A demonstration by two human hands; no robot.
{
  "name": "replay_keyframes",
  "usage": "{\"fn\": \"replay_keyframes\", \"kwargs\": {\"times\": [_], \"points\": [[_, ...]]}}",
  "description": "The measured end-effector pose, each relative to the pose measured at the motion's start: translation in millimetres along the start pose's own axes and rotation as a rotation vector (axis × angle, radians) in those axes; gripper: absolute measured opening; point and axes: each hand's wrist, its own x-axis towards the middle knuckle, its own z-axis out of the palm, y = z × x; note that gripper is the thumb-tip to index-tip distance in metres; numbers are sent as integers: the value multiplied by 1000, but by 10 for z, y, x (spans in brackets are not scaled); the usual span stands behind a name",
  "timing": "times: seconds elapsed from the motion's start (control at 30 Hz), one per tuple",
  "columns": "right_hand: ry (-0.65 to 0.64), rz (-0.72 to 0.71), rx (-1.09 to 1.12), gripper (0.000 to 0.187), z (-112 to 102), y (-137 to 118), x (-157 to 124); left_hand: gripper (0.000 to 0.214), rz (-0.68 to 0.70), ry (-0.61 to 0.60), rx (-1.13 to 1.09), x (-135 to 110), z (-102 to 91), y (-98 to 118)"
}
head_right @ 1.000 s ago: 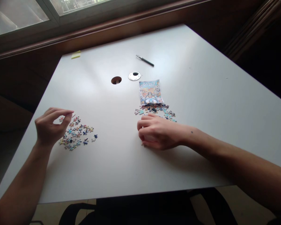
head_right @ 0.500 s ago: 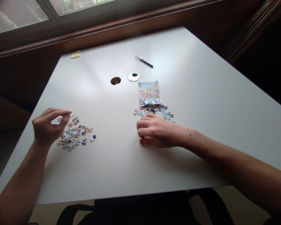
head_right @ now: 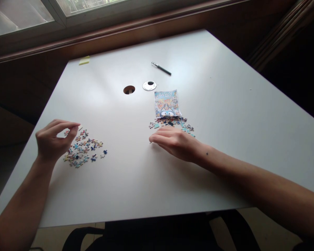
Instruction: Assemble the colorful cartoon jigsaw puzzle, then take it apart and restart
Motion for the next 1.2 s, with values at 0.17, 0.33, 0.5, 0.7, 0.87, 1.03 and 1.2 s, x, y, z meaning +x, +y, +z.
{"fn": "replay_keyframes", "kwargs": {"times": [0.17, 0.33, 0.5, 0.7, 0.87, 1.03, 1.2], "points": [[-55, -68, -62, 20, -41, -27, 48, 8, -6, -17, -11, -2, 6, 16], [-101, -79, -206, 21, -77, -36, 67, 8, 31, 20, 13, 12, -14, -17], [-81, -51, -230, 27, -62, -19, 49, 11, -89, 108, 177, 1, -45, -246], [-131, 38, -345, 33, -82, 26, 19, 13, -254, 3, 269, -76, -90, -590], [-31, 123, -455, 18, -58, 112, -27, 25, -332, -241, 282, -110, -118, -542], [-25, 111, -476, 14, -28, 102, -9, 29, -291, -338, 245, -89, -52, -398], [-22, 104, -470, 14, -30, 82, 8, 30, -300, -308, 207, -86, -6, -411]]}}
